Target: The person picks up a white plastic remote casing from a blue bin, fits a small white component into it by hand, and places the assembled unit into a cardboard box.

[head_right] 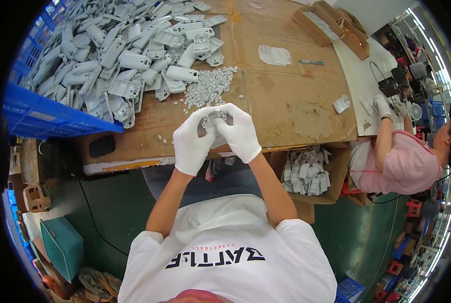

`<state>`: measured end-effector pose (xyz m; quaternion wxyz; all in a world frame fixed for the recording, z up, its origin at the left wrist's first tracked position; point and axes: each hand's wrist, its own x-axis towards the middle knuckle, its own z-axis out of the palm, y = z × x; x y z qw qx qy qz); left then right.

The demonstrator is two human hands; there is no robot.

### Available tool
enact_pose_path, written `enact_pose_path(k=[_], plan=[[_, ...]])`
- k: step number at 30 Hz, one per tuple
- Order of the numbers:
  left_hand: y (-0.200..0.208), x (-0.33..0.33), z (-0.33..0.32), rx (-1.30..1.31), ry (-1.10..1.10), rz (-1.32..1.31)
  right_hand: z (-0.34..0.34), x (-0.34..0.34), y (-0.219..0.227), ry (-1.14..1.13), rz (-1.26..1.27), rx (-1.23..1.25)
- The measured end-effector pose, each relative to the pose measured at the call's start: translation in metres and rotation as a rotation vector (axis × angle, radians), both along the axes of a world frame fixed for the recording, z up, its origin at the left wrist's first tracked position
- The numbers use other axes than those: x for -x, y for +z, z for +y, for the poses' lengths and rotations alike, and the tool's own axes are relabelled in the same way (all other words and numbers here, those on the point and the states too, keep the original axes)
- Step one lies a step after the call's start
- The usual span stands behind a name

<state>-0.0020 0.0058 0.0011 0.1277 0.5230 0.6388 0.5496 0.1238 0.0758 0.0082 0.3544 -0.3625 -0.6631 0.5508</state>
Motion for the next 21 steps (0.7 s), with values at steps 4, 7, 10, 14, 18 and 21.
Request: enact_pose_path(k=[4,7,10,14,18,21], plan=[[0.002,0.005,0.003,0.079,-0.056,-0.058,0.003,0.002,-0.002,-0.019,-0.057,-0.002],[0.010,0.014,0.006,-0.039,-0.062,0.015,0.006,0.011,-0.004,-0.071,0.005,-0.142],[0.029,0.024,0.010,-0.028,-0.131,-0.036,0.007,0.013,0.020,-0.069,0.005,-0.114],[0.038,0.032,0.001,0.064,-0.111,0.020,0.006,0.024,0.020,-0.006,0.120,0.029],[0.038,0.035,-0.014,0.012,-0.056,0.016,-0.007,0.028,0.018,0.040,0.166,0.103],[0.037,0.035,-0.022,0.011,-0.053,0.000,-0.013,0.032,0.019,0.056,0.209,0.107]])
